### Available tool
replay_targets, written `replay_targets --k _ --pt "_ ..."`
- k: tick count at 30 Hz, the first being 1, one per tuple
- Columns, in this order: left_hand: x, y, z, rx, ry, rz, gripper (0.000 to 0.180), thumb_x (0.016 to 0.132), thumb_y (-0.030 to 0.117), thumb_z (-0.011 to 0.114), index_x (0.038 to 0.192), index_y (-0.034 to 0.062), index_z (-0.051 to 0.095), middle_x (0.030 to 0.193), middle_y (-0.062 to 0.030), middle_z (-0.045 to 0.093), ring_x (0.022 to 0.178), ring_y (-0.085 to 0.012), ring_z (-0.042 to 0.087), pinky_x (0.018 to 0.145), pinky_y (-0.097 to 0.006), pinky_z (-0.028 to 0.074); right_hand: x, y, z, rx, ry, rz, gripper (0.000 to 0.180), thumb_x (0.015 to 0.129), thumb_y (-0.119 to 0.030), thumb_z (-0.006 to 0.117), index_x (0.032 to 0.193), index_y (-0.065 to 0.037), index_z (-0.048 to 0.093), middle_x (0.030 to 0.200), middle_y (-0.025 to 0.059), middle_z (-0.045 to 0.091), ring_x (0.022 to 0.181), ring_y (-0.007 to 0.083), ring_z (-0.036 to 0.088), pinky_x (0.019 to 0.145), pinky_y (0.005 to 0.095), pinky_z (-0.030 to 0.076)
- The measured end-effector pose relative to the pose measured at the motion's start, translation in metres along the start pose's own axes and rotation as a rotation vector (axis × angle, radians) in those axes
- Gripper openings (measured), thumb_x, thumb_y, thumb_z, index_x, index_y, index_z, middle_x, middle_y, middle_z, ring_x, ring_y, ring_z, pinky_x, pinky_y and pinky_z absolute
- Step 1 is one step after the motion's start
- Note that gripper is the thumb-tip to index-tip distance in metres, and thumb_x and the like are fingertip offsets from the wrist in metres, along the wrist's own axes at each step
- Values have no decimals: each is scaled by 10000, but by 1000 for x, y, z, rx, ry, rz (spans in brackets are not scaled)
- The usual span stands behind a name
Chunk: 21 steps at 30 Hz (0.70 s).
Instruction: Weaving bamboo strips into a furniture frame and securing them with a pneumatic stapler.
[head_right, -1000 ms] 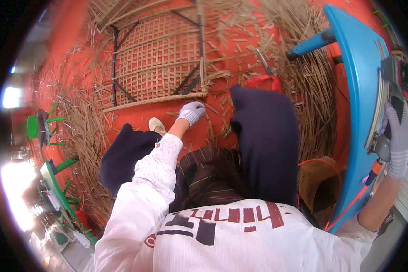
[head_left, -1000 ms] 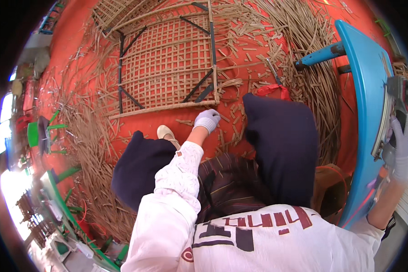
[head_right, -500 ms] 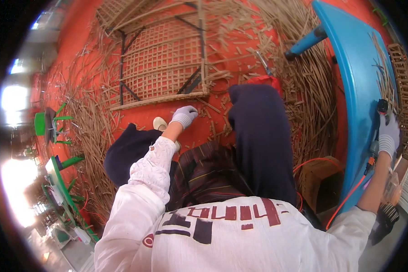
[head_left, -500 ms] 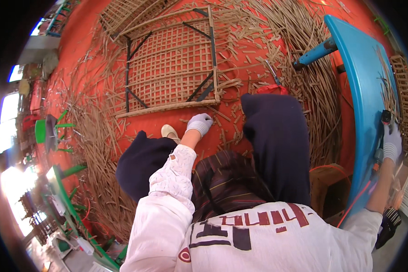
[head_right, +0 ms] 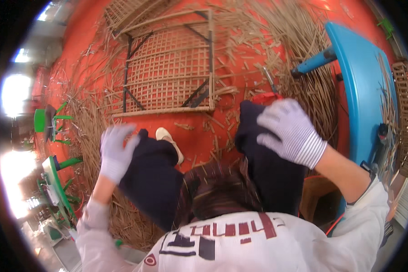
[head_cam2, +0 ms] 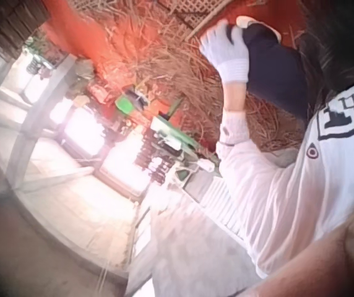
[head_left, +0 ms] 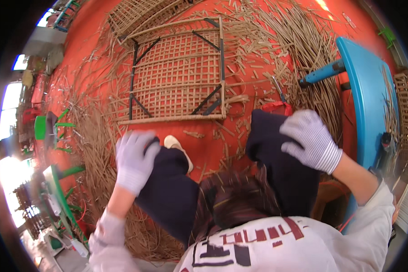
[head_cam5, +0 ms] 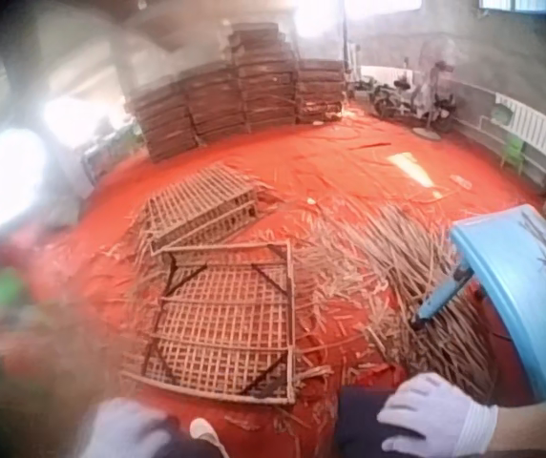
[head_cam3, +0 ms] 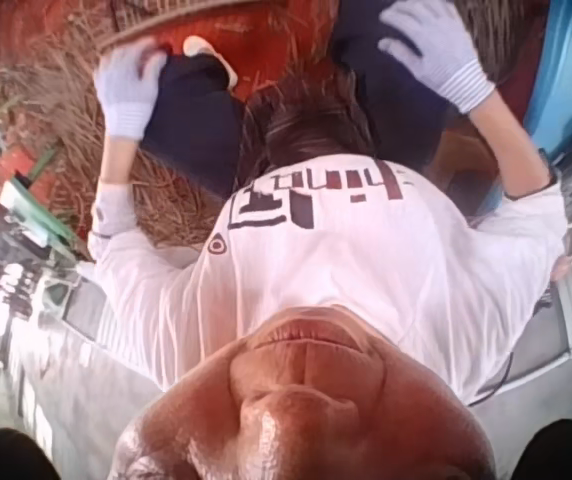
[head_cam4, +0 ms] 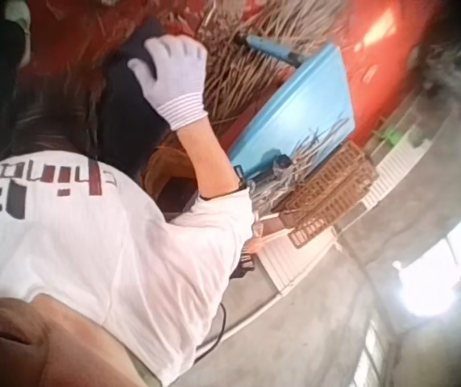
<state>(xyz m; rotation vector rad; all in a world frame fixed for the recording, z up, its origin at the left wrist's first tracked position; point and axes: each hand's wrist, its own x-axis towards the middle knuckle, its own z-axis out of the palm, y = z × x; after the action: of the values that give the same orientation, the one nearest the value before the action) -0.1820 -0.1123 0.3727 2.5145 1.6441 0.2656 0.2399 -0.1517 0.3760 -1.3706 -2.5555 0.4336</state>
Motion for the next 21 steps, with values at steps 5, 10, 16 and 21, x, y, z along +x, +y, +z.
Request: replay_targets --k 5,10,16,21 --pt "-48 -41 12 -152 -188 -260 154 764 99 691 915 82 666 903 -90 641 913 -322 591 859 -418 423 10 33 27 40 -138 98 264 728 -207 753 929 -94 625 927 59 612 944 285 575 854 431 444" --pt "-17 -96 18 -267 -493 -253 177 844 97 657 1008 35 675 1008 -122 677 985 -316 605 930 -442 420 45 77 35 25 -372 209 226 666 -146 726 875 -99 656 935 56 630 935 274 592 859 451 455" --pt "13 -126 31 -354 -650 -254 97 884 76 596 907 26 677 877 -109 673 832 -316 616 823 -448 451 84 107 40 137 -590 200 215 667 -157 722 868 -106 664 946 46 635 949 261 601 875 443 469" --pt "15 -111 33 -375 -624 -213 106 885 85 590 905 25 676 876 -121 668 818 -326 607 815 -451 452 80 106 36 127 -522 180 205 674 -158 721 868 -115 669 960 37 636 967 247 595 894 439 467"
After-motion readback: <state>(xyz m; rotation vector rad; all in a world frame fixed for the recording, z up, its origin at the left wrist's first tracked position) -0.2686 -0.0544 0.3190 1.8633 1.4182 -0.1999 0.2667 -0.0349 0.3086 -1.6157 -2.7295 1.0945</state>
